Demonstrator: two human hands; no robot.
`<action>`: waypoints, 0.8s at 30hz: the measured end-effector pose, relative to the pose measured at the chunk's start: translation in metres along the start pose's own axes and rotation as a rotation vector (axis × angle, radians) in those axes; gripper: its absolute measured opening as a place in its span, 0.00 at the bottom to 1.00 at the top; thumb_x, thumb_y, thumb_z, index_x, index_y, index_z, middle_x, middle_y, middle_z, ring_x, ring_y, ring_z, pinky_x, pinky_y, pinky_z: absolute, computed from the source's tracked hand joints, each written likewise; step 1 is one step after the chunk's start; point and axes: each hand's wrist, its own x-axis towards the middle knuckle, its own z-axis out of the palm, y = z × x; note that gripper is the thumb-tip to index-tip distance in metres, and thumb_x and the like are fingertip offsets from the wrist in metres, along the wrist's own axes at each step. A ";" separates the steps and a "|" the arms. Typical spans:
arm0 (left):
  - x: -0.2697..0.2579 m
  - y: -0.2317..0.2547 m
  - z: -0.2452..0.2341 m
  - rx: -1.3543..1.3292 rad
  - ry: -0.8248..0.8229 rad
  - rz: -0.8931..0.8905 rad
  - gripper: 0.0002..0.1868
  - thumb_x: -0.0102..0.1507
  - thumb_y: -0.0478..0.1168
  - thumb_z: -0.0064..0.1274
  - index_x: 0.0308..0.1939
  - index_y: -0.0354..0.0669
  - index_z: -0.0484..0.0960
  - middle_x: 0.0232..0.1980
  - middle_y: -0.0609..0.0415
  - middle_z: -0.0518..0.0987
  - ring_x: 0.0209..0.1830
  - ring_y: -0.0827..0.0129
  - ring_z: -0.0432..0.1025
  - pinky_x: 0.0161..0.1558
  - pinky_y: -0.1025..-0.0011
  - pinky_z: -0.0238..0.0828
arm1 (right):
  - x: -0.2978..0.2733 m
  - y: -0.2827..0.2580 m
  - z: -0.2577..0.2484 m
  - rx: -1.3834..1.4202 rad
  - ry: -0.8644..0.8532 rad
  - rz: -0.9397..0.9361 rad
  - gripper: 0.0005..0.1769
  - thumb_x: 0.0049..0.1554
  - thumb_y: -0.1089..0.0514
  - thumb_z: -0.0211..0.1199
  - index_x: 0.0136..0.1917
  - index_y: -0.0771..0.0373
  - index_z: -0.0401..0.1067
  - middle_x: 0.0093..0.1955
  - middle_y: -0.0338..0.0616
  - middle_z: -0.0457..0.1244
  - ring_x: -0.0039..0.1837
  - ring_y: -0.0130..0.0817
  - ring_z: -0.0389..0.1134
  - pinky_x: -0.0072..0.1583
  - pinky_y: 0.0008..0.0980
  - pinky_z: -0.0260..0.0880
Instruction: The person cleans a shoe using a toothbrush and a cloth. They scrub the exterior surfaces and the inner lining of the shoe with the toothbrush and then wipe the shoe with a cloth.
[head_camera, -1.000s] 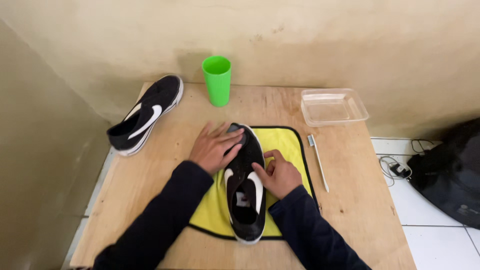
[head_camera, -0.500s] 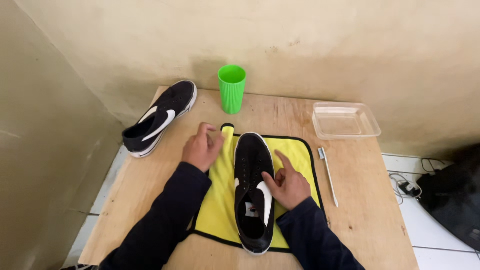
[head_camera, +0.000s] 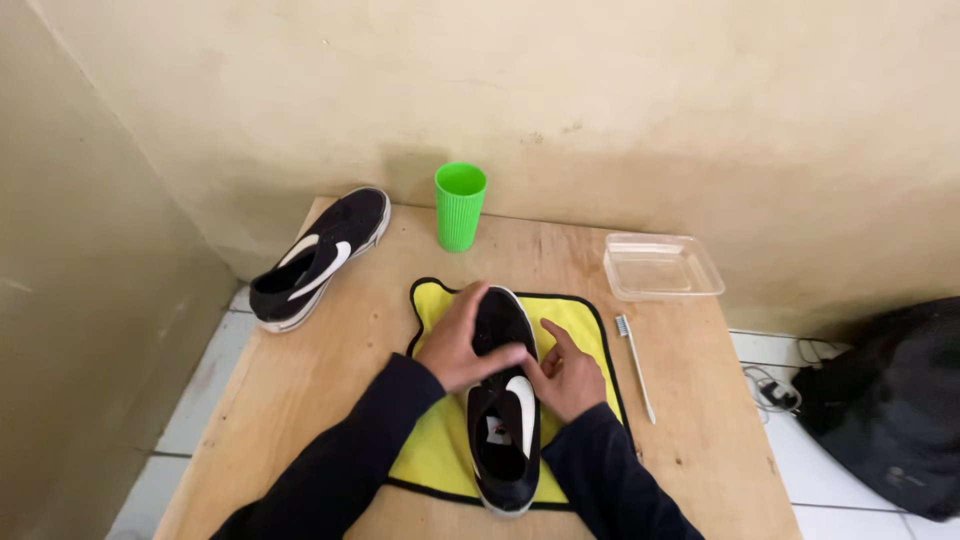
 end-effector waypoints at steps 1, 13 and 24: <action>0.002 -0.010 0.005 -0.010 0.002 0.000 0.62 0.52 0.67 0.64 0.75 0.31 0.53 0.75 0.24 0.56 0.75 0.31 0.53 0.73 0.41 0.48 | 0.004 0.006 0.002 -0.010 -0.001 0.001 0.36 0.51 0.36 0.66 0.71 0.45 0.67 0.31 0.37 0.69 0.41 0.43 0.74 0.53 0.47 0.74; 0.006 -0.036 0.002 0.193 -0.258 0.120 0.48 0.65 0.50 0.45 0.82 0.45 0.38 0.84 0.40 0.35 0.83 0.47 0.39 0.76 0.40 0.31 | 0.002 -0.006 -0.004 0.083 0.036 -0.002 0.31 0.57 0.34 0.61 0.68 0.48 0.69 0.29 0.40 0.67 0.39 0.45 0.74 0.51 0.46 0.74; 0.006 -0.029 0.004 0.276 -0.241 0.090 0.45 0.68 0.52 0.41 0.82 0.40 0.36 0.84 0.37 0.37 0.83 0.48 0.40 0.76 0.42 0.34 | 0.007 0.009 0.005 0.087 0.090 -0.024 0.23 0.60 0.40 0.60 0.66 0.44 0.73 0.38 0.41 0.72 0.41 0.46 0.74 0.49 0.45 0.75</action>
